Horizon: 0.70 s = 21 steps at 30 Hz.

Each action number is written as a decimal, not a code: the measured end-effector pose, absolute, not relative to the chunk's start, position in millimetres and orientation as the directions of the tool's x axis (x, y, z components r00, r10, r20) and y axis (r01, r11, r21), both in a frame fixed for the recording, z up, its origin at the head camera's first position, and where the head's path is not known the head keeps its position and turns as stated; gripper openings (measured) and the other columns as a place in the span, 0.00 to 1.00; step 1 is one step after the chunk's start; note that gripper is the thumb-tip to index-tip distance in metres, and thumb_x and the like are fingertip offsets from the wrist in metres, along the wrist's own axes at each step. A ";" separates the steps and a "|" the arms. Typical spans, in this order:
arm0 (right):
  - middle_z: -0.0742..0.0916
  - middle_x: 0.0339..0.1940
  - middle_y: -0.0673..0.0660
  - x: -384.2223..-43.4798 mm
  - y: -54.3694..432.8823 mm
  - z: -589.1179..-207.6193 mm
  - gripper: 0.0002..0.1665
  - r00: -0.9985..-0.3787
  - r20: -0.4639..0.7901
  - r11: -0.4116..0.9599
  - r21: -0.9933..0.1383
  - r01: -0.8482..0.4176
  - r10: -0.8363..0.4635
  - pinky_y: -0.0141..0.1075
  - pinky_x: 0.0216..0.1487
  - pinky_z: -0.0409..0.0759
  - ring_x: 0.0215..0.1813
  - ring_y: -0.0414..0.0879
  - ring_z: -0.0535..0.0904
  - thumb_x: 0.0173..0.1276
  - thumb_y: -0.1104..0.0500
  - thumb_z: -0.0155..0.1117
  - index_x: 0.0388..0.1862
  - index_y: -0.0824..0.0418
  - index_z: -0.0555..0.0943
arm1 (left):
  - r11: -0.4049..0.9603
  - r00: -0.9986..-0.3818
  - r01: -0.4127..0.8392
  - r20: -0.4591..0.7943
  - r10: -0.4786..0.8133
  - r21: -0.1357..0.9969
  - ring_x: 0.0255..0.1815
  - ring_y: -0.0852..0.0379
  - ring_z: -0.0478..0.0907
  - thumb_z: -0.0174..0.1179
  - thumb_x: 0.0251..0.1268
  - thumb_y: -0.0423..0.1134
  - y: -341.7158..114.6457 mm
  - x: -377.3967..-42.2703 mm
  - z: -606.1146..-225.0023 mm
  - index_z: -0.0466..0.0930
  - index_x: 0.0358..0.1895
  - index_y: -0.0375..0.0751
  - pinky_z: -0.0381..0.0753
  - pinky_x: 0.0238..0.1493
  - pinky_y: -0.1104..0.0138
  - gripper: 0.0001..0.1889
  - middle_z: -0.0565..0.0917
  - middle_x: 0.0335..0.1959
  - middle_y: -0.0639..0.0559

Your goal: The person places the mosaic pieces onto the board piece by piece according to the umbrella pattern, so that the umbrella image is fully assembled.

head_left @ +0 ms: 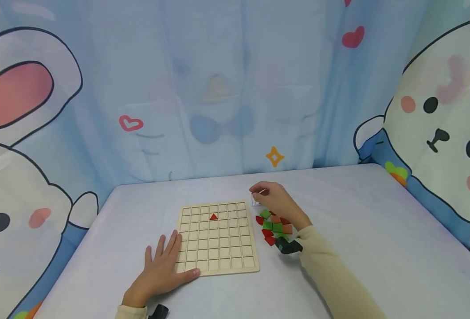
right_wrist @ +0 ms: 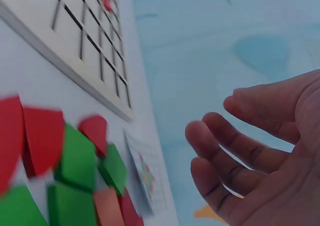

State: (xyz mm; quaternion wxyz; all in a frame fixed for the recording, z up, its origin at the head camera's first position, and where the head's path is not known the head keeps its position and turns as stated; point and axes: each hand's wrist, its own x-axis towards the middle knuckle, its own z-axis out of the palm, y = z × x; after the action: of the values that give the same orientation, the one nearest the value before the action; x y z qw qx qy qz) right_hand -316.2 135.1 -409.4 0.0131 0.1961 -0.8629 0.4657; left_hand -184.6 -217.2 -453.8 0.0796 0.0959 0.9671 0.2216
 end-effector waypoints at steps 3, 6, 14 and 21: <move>0.88 0.58 0.66 -316.7 153.8 -406.9 0.15 -0.932 0.217 0.520 -0.782 -0.344 -0.290 0.49 0.53 0.84 0.55 0.59 0.84 0.81 0.64 0.62 0.60 0.70 0.85 | 0.882 -0.969 0.154 -0.109 0.223 0.445 0.87 0.28 0.34 0.68 0.62 0.73 -216.8 -184.7 -454.3 0.45 0.87 0.31 0.26 0.75 0.27 0.66 0.45 0.89 0.37; 0.88 0.56 0.66 -318.3 169.3 -407.6 0.15 -0.944 0.207 0.566 -0.759 -0.321 -0.258 0.50 0.53 0.84 0.54 0.59 0.83 0.81 0.65 0.62 0.59 0.71 0.86 | 0.884 -0.968 0.152 -0.114 0.223 0.443 0.87 0.29 0.33 0.67 0.62 0.74 -216.8 -184.9 -455.0 0.45 0.87 0.31 0.25 0.75 0.27 0.66 0.44 0.89 0.37; 0.87 0.52 0.66 -321.7 191.4 -412.9 0.14 -0.967 0.075 0.676 -0.702 -0.225 -0.244 0.55 0.55 0.83 0.54 0.62 0.82 0.79 0.65 0.63 0.56 0.71 0.86 | 0.886 -0.966 0.153 -0.121 0.227 0.437 0.87 0.29 0.32 0.65 0.63 0.75 -219.2 -186.4 -458.9 0.44 0.88 0.33 0.25 0.75 0.27 0.65 0.43 0.89 0.39; 0.87 0.48 0.64 -322.7 198.6 -421.5 0.13 -0.971 -0.029 0.718 -0.679 -0.154 -0.235 0.52 0.54 0.84 0.50 0.60 0.81 0.76 0.65 0.66 0.54 0.69 0.86 | 0.887 -0.967 0.152 -0.118 0.224 0.437 0.87 0.29 0.32 0.66 0.62 0.75 -218.1 -186.1 -458.0 0.45 0.88 0.33 0.25 0.75 0.28 0.65 0.43 0.89 0.38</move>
State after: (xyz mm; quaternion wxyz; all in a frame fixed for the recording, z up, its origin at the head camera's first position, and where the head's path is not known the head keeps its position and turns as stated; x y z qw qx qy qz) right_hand -322.7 198.6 -421.5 -0.0565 0.1053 -0.9252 0.3603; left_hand -186.1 -218.1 -458.0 0.0829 0.0970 0.9677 0.2174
